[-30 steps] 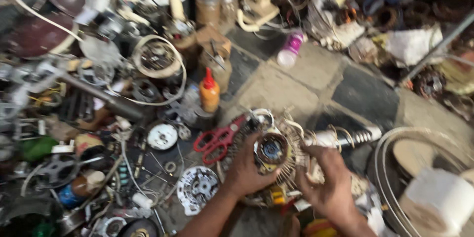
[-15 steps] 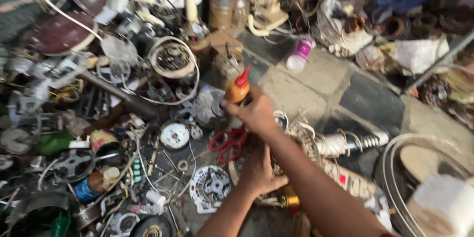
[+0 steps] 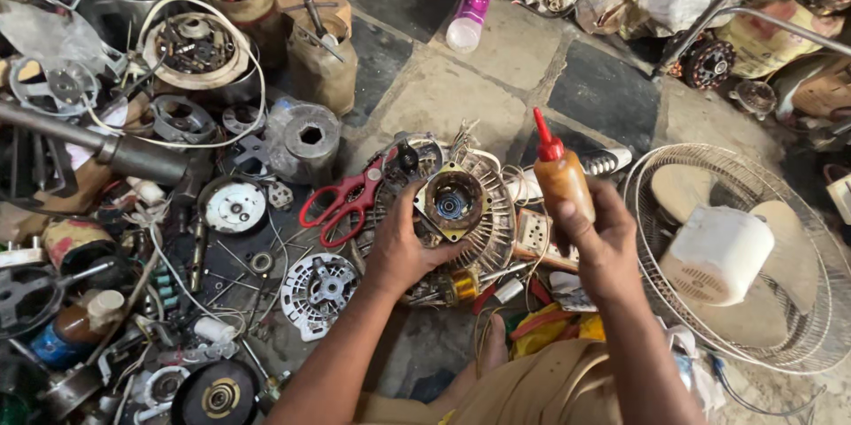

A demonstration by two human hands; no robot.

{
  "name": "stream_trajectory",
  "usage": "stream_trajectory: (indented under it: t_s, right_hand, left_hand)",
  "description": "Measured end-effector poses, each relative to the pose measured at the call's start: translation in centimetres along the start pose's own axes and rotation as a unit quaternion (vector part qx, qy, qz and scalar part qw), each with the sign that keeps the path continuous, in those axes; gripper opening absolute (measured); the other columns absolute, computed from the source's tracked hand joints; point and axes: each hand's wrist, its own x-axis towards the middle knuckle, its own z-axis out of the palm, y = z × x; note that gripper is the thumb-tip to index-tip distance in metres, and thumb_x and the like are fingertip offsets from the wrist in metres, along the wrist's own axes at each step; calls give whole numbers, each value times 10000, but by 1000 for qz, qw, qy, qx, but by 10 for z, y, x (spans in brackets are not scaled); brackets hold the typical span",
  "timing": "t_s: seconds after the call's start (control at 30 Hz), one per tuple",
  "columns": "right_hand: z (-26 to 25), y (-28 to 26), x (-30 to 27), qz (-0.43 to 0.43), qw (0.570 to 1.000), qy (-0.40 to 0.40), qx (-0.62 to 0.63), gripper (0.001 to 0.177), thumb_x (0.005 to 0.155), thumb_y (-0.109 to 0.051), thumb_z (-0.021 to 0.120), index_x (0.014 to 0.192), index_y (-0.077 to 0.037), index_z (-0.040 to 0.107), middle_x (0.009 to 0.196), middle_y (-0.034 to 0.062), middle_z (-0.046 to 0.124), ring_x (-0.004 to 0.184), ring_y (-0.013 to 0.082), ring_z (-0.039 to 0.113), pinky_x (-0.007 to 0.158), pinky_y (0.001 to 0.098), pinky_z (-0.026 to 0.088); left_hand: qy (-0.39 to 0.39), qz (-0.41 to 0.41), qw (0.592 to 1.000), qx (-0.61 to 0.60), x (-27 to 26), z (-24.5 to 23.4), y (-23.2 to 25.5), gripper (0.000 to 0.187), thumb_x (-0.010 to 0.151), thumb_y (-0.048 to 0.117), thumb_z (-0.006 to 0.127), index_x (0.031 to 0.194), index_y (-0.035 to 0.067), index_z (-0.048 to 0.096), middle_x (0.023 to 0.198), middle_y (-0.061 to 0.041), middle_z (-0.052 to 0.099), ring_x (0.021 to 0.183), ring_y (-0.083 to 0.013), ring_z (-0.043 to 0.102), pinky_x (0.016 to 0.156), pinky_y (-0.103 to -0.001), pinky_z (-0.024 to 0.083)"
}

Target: The person lubricates a fan motor assembly with oil, then reassembles the motor housing components and secures them using a screwdriver.

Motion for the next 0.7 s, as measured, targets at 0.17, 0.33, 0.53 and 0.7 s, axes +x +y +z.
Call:
stream_trajectory:
  t_s: [0.17, 0.33, 0.53, 0.7]
  right_hand:
    - [26, 22, -5, -42, 979, 25, 199, 492, 908, -342, 774, 1219, -4, 597, 960, 50, 674, 662, 85, 553, 572, 239, 470]
    - [34, 15, 14, -86, 964, 28, 251, 514, 920, -373, 813, 1214, -14, 592, 975, 53, 651, 710, 88, 544, 615, 223, 453]
    - [52, 13, 28, -147, 965, 98, 193, 487, 952, -418, 779, 1161, -18, 597, 960, 42, 641, 770, 109, 587, 667, 250, 487]
    - [53, 21, 22, -222, 969, 104, 29, 465, 1003, -396, 782, 1131, 23, 626, 1005, 51, 673, 922, 114, 625, 878, 270, 532]
  left_hand:
    - [25, 41, 999, 7, -2, 2, -2, 1081, 663, 454, 957, 1486, 62, 377, 1385, -224, 598, 1251, -409, 619, 1018, -473, 518]
    - [19, 38, 999, -8, 0, 1, -2, 1079, 669, 427, 965, 1491, 68, 368, 1377, -219, 610, 1257, -401, 629, 1023, -463, 525]
    - [7, 28, 1000, -6, 1, -1, 2, 1079, 655, 408, 970, 1483, 67, 369, 1370, -217, 613, 1246, -393, 635, 1016, -458, 527]
    - [3, 24, 1000, -2, 1, -1, 3, 1072, 664, 400, 970, 1487, 70, 368, 1374, -209, 615, 1251, -387, 639, 1024, -457, 530]
